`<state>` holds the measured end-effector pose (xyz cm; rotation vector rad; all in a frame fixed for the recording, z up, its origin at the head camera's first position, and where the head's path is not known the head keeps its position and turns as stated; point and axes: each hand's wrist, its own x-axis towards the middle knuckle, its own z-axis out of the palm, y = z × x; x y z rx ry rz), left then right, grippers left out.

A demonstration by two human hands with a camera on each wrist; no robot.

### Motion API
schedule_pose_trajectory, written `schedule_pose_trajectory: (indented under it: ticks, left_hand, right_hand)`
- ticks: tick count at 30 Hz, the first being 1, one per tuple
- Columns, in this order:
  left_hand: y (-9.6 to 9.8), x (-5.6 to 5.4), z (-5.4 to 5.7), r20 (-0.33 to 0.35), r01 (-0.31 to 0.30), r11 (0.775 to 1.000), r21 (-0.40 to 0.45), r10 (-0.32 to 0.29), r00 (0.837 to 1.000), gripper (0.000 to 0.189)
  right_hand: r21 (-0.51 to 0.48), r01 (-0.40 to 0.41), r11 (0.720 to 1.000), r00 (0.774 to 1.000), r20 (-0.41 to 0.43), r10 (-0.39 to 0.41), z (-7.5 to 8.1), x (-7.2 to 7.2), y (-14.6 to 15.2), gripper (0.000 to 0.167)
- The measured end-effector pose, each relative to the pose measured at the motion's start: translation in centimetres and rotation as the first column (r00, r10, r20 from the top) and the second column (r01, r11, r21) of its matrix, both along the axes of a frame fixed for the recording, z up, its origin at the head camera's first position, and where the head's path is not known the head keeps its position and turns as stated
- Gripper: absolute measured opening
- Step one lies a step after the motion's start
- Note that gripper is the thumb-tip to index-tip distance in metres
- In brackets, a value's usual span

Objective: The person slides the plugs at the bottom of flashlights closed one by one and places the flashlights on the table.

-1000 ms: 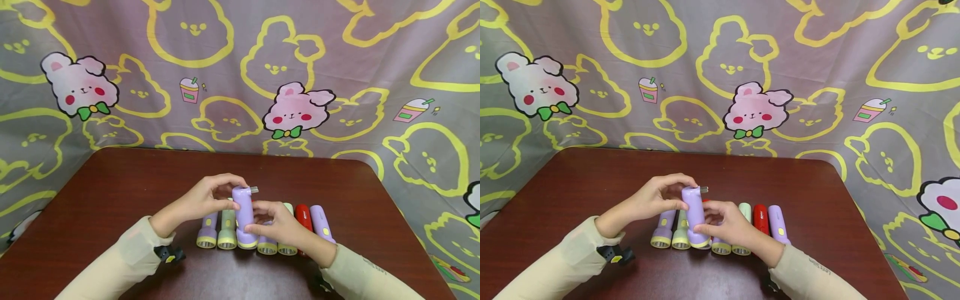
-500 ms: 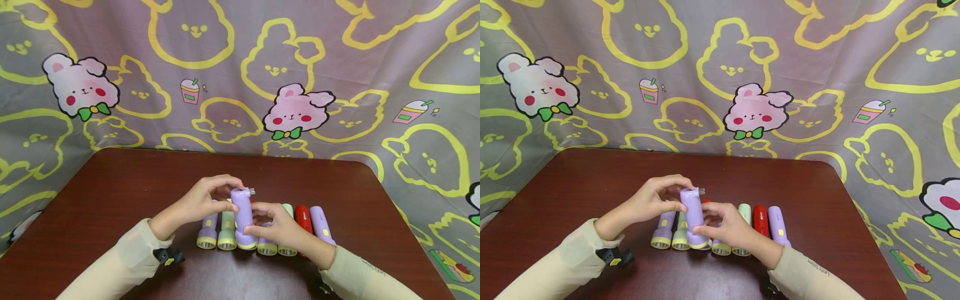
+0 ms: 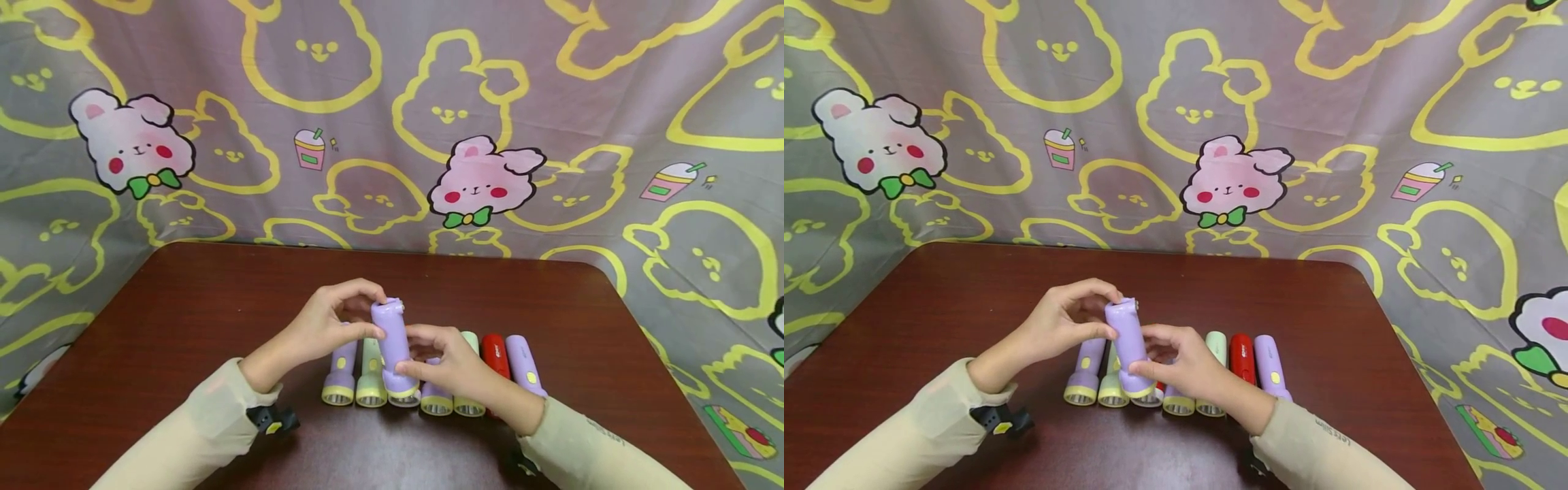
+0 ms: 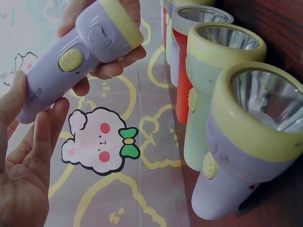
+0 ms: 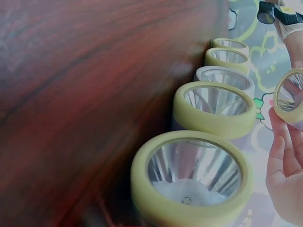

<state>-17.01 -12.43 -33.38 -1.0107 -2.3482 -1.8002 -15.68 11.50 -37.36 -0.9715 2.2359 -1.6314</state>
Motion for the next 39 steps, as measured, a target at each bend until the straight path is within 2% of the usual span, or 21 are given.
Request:
schedule_pose_trajectory:
  ticks: [7, 15, 21, 26, 30, 35, 39]
  left_hand:
    - [0.0, 0.0, -0.2, -0.013, -0.029, 0.999, 0.045, 0.029, 0.999, 0.038]
    - [0.0, -0.2, -0.4, -0.024, -0.050, 0.998, 0.045, 0.052, 0.998, 0.039]
    - [-0.5, -0.3, -0.3, -0.053, -0.144, 0.989, 0.019, 0.144, 0.988, 0.040]
    - [-1.0, -0.3, 0.0, -0.009, -0.190, 0.981, 0.044, 0.190, 0.982, 0.040]
    - [-1.4, -0.3, 0.0, 0.002, -0.209, 0.977, 0.045, 0.209, 0.978, 0.038]
    - [-2.2, -0.4, 0.2, -0.036, -0.238, 0.971, 0.031, 0.239, 0.970, 0.036]
    - [-2.8, -0.4, 0.5, -0.081, -0.272, 0.962, 0.009, 0.272, 0.959, 0.036]
  right_hand:
    - [-0.006, -0.005, 1.000, 1.000, 0.000, 0.005, 0.3, -0.2, 0.0, 0.037]
    - [0.004, 0.024, 1.000, 1.000, 0.004, -0.024, 0.5, -0.4, -0.2, 0.040]
    - [-0.041, 0.094, 0.995, 0.995, -0.017, -0.095, 0.5, -0.4, -1.1, 0.047]
    - [-0.063, 0.110, 0.992, 0.991, -0.068, -0.114, 0.8, -0.5, -1.9, 0.048]
    - [-0.044, 0.102, 0.994, 0.988, -0.109, -0.106, 0.9, -0.6, -2.4, 0.053]
    - [-0.037, 0.054, 0.998, 0.983, -0.173, -0.060, 1.1, -0.8, -3.1, 0.065]
    - [-0.050, 0.003, 0.999, 0.986, -0.169, -0.011, 1.5, -1.1, -3.9, 0.068]
